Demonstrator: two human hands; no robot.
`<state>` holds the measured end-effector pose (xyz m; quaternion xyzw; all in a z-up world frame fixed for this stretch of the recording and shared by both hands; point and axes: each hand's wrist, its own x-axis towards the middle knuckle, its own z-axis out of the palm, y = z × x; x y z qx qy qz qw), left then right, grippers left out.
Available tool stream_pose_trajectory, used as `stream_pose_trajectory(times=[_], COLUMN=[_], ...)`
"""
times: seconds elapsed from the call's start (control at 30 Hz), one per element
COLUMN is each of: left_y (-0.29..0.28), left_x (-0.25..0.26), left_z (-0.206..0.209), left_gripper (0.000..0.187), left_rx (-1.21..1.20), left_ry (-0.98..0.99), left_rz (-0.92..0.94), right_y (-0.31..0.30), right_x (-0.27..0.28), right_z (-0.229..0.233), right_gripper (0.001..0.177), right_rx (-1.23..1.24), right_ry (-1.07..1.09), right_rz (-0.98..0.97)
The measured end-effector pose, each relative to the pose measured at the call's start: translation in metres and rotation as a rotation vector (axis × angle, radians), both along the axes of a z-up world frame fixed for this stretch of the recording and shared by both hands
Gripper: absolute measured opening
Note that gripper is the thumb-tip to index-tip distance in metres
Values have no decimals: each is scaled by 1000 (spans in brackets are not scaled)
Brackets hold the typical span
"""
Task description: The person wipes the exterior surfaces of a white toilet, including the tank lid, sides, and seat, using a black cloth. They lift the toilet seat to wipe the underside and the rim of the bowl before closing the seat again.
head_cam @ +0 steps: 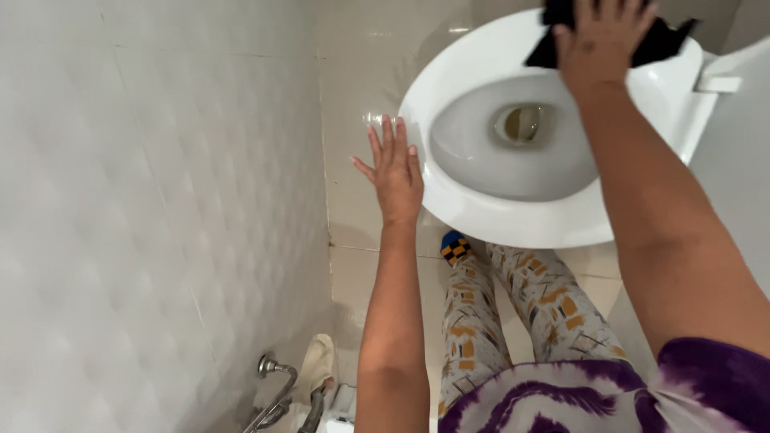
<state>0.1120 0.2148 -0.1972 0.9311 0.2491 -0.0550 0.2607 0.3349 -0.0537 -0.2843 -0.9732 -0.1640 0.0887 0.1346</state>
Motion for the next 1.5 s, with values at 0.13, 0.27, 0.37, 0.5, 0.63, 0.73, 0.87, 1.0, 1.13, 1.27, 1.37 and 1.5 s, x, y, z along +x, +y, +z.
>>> stream_pose_trajectory(times=[0.13, 0.27, 0.37, 0.5, 0.63, 0.73, 0.87, 1.0, 1.13, 1.27, 1.37, 1.5], left_y=[26, 33, 35, 27, 11, -10, -38, -54, -50, -44, -41, -36], left_x=[-6, -26, -36, -54, -65, -67, -66, -66, -70, -77, -76, -62], left_z=[-3, -4, -2, 3, 6, 6, 0, -20, -59, -89, -91, -77], left_gripper=[47, 47, 48, 48, 48, 48, 50, 68, 87, 86, 91, 96], left_rx=[14, -18, -28, -46, -77, -96, -163, -371, -628, -863, -975, -1126], left_ry=[-24, -27, -39, -40, -42, -2, 55, 60, 73, 51, 37, 60], left_rz=[102, 183, 220, 206, 162, 98, 35, 227, 524, 651, 700, 871], right_y=[92, 154, 181, 185, 157, 122, 60, -5, -68, -117, -122, -109], right_x=[-20, -64, -113, -185, -231, -253, -278, -279, -268, -240, -244, -279], right_z=[-11, -15, -3, 17, 34, 46, 60, 69, 81, 69, 50, 31], right_gripper=[67, 69, 79, 80, 80, 81, 80, 78, 76, 72, 74, 75], right_rx=[86, 89, 106, 118, 71, 33, -98, -210, -423, -444, -463, -339], right_ry=[-19, 27, 90, 251, 326, 309, 355, 433, 483, 245, 212, 170], right_rz=[167, 290, 377, 450, 507, 504, 498, 443, 359, 71, -45, -119])
